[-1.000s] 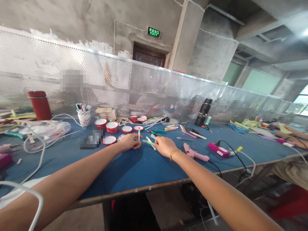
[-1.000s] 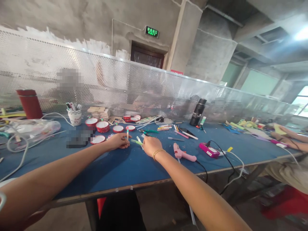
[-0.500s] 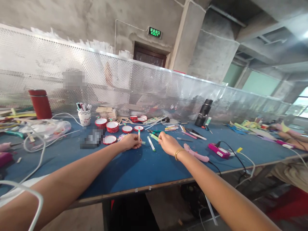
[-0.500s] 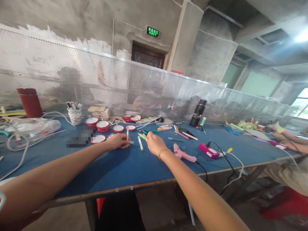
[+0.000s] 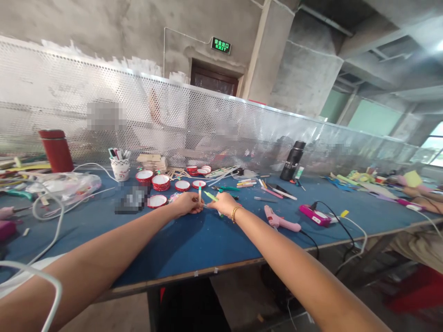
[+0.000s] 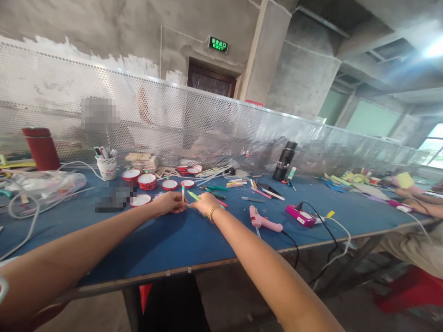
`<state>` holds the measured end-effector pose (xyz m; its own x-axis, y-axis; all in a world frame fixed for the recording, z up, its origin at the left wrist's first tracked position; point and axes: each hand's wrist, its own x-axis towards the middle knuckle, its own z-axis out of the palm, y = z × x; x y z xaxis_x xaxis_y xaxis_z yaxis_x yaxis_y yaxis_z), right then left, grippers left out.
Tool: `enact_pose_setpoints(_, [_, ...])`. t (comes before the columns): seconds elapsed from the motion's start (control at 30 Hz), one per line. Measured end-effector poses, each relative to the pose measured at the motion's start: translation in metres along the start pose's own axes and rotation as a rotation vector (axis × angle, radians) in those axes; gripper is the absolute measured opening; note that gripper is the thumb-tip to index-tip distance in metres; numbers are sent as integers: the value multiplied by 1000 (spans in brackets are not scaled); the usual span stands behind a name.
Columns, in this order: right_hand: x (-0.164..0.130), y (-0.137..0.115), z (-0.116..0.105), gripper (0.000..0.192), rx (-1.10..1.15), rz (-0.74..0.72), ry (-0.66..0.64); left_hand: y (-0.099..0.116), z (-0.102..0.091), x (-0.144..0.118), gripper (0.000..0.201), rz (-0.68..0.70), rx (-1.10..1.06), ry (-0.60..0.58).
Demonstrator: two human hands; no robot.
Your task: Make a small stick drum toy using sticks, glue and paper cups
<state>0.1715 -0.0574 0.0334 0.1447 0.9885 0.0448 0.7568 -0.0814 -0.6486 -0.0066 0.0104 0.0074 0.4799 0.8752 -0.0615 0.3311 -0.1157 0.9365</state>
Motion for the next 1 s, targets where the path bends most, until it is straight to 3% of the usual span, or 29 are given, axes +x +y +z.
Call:
enact_pose_setpoints(0.17, [-1,9,-8,24,-18,-21,88,-1,0,1,18,7,-28,-7])
enact_pose_setpoints(0.37, [-1,26,-26,23,-328,62,303,-3,0,5,22,9,-45,-11])
enact_pose_setpoints(0.57, [5,26,-5,24,-451,48,221,-2,-1,3,21,16,-38,-24])
enact_pose_setpoints(0.7, [11,19,-3,28,-387,13,217,0,-1,0,22,9,-32,-19])
enact_pose_setpoints(0.83, [20,17,-18,40,-196,1,370,2,0,-1,22,-17,-26,-1])
enact_pose_setpoints(1.0, [24,11,-15,49,198,-206,462,4,-1,-1,29,-24,-2,6])
